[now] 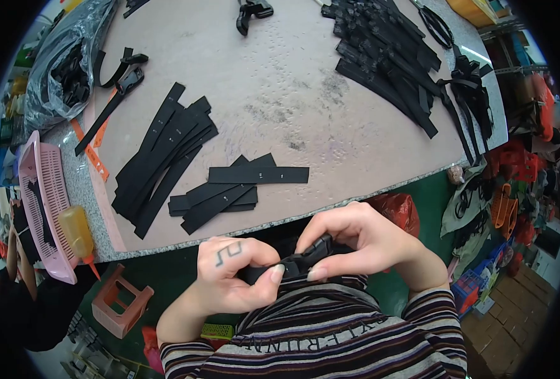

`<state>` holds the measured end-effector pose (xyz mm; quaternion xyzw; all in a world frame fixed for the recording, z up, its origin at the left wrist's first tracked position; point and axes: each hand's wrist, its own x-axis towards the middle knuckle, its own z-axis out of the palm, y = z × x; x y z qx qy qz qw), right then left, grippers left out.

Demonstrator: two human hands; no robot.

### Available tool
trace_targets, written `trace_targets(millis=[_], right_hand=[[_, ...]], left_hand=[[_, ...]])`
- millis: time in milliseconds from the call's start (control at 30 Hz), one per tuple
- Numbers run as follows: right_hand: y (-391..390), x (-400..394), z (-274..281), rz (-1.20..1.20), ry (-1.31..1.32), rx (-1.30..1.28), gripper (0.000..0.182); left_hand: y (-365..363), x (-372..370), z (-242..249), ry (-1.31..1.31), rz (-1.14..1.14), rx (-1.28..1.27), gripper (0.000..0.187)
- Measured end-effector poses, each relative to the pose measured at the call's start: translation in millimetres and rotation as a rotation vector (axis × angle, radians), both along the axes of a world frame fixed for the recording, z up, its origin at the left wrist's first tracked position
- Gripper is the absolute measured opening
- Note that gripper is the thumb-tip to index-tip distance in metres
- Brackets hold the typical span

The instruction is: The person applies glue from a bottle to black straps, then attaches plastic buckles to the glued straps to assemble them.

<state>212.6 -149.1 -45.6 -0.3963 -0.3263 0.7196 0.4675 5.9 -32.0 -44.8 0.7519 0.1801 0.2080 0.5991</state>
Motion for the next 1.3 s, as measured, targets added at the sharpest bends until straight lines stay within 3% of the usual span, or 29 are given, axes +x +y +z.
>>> trace_targets(millis=[67, 100, 133, 200, 300, 400, 500, 533, 600, 667, 767, 867, 933, 1000, 1033, 1233, 1300], right_hand=[[-4, 2, 5, -0.111, 0.251, -0.213, 0.026], [-6, -4, -5, -0.257, 0.254, -0.128, 0.026], [-9, -10, -15, -0.400, 0.256, -0.040, 0.026], [-11, -3, -21, -0.543, 0.192, 0.044, 0.017], [-26, 22, -3, -0.540, 0.224, 0.067, 0.017], [-32, 28, 8, -0.504, 0.081, -0.069, 0.017], [-31, 26, -1, -0.483, 0.116, -0.124, 0.015], [-30, 26, -4, -0.479, 0.131, -0.145, 0.015], [-28, 23, -7, -0.503, 0.119, -0.158, 0.016], [-28, 21, -8, -0.493, 0.097, -0.158, 0.015], [-23, 19, -4, -0.486, 0.080, -0.134, 0.013], [-23, 21, 2, -0.472, 0.072, -0.170, 0.012], [-25, 23, -3, -0.469, 0.102, -0.134, 0.015], [-27, 23, -7, -0.531, 0.147, -0.046, 0.018], [-30, 27, -5, -0.538, 0.097, 0.010, 0.019], [-44, 43, 2, -0.710, 0.148, 0.233, 0.026], [-47, 42, 4, -0.741, 0.173, 0.308, 0.026]], left_hand=[[-14, 12, -7, -0.040, 0.103, 0.048, 0.012], [-20, 19, -8, -0.062, 0.159, 0.072, 0.013], [-22, 26, -6, -0.004, 0.104, 0.055, 0.014], [2, 41, -5, 0.007, -0.057, 0.275, 0.015], [22, 42, -6, 0.324, 0.185, 0.707, 0.026], [33, 49, -9, 0.416, 0.131, 0.678, 0.024], [45, 51, 0, 0.377, 0.031, 0.706, 0.022], [48, 52, 3, 0.315, 0.104, 0.558, 0.020], [61, 58, 14, -0.063, 0.237, -0.107, 0.015], [82, 63, 35, -0.484, 0.066, -0.493, 0.021], [88, 85, 64, -0.535, -0.029, -0.572, 0.023], [66, 102, 73, -0.355, -0.037, -0.622, 0.021], [45, 114, 76, -0.091, -0.003, -0.532, 0.021], [27, 125, 82, -0.043, -0.064, -0.492, 0.018], [26, 130, 82, -0.081, -0.071, -0.381, 0.015], [19, 160, 127, -0.082, -0.234, -0.436, 0.015], [2, 167, 133, -0.079, -0.176, -0.243, 0.013]])
